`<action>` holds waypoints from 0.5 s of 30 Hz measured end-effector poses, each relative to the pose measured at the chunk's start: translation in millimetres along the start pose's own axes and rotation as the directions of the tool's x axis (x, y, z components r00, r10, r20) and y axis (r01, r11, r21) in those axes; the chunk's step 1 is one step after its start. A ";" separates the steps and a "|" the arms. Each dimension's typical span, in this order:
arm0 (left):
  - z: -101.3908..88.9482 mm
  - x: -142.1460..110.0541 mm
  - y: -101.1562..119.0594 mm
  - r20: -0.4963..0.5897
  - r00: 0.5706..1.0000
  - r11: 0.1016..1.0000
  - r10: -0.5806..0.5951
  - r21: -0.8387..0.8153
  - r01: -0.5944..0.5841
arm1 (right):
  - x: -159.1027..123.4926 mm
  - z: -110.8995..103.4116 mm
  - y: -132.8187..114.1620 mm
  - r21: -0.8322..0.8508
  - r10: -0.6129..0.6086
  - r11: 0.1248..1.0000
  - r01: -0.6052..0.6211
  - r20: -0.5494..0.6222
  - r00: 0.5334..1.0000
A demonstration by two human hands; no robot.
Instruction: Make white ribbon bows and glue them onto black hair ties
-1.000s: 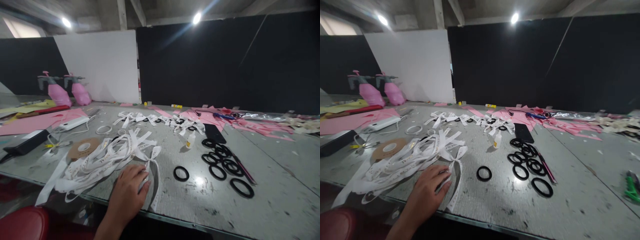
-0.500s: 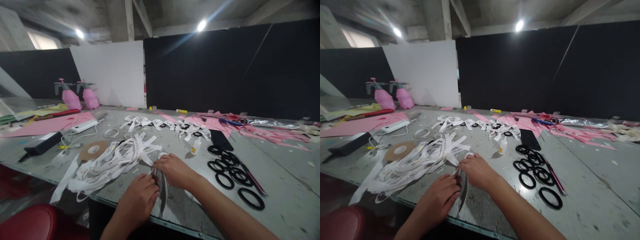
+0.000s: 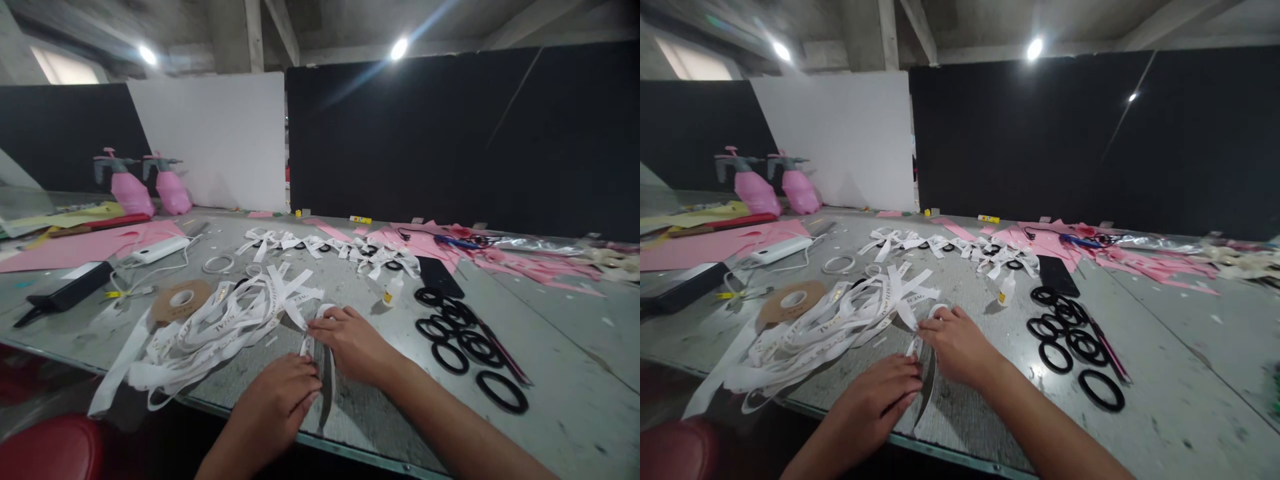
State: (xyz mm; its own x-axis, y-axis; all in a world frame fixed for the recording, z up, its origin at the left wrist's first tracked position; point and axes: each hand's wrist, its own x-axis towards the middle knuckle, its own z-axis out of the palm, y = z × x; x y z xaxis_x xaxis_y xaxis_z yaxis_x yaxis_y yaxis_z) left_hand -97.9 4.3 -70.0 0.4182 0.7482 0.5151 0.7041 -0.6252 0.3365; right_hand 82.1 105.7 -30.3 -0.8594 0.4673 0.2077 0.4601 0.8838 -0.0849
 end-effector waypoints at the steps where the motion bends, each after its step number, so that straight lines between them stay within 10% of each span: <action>1: 0.7 -1.1 -0.2 -0.025 0.999 1.000 0.020 0.009 -0.019 | -4.2 -4.7 1.8 0.004 0.000 1.000 0.000 -0.044 0.999; 5: 0.9 -6.1 -1.6 -0.143 0.980 0.990 0.136 0.060 -0.128 | -33.2 -33.5 31.2 0.041 0.116 0.993 -0.108 -0.362 0.925; 9: -3.5 -10.7 -1.3 -0.318 0.941 0.993 0.114 0.000 -0.121 | -64.1 -44.2 90.0 0.065 0.475 0.810 -0.583 -0.655 0.587; 10: -4.6 -13.9 -1.1 -0.354 0.931 0.994 0.085 -0.032 -0.103 | -68.3 -40.5 104.7 0.075 0.536 0.764 -0.641 -0.626 0.566; 13: -6.4 -36.1 0.6 -0.322 0.946 0.996 -0.046 -0.086 0.020 | -70.6 -20.8 137.3 0.003 0.621 0.736 -0.677 -0.403 0.672; 15: -5.8 -61.6 5.4 -0.113 0.981 0.986 -0.157 0.038 0.163 | -67.5 -9.2 145.8 -0.056 0.562 0.796 -0.603 -0.302 0.770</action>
State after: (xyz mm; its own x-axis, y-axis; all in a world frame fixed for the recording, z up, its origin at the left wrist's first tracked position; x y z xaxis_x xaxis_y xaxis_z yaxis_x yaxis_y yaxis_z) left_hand -123.2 -46.5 -95.4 0.2343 0.8072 0.5418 0.7840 -0.4864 0.3857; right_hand 209.2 202.8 -47.7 -0.3353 0.8498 0.4067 0.8970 0.4200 -0.1380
